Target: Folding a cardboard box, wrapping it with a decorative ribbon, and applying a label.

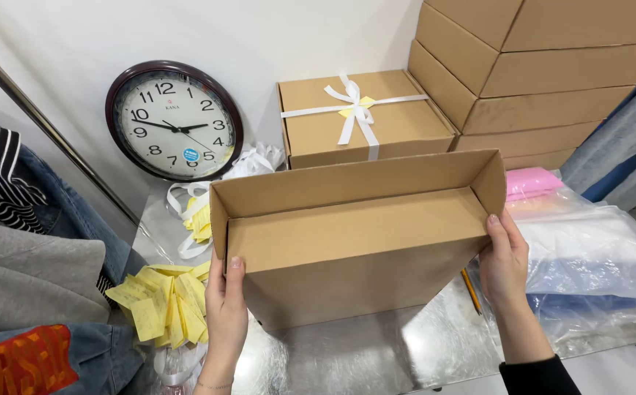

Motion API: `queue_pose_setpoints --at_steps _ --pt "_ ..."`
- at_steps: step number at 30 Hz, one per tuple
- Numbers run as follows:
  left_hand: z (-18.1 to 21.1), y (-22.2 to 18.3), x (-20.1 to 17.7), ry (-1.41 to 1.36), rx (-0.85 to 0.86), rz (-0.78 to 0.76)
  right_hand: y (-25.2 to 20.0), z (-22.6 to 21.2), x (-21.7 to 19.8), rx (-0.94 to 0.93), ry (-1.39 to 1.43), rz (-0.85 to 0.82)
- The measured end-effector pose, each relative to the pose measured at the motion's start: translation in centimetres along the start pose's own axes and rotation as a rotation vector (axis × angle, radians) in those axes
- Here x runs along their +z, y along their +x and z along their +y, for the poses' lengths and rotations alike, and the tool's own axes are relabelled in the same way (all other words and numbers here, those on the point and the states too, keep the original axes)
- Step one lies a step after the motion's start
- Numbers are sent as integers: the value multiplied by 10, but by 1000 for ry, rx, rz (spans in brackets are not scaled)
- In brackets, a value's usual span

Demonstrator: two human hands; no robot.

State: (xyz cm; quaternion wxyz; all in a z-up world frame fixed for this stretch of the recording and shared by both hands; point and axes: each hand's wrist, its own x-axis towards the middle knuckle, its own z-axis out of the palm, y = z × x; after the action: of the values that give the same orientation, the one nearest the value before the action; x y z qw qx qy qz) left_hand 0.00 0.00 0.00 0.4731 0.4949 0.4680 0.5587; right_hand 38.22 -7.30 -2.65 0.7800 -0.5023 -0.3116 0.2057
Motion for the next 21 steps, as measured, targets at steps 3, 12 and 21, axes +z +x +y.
queue_pose_setpoints --at_steps 3,12,21 --pt "-7 12 0 75 79 -20 18 18 -4 -19 -5 -18" --pt "12 42 10 -85 243 -30 60 -10 7 38 -45 -123" --pt "-28 48 9 79 172 34 45 31 -2 -43 -196 -138"
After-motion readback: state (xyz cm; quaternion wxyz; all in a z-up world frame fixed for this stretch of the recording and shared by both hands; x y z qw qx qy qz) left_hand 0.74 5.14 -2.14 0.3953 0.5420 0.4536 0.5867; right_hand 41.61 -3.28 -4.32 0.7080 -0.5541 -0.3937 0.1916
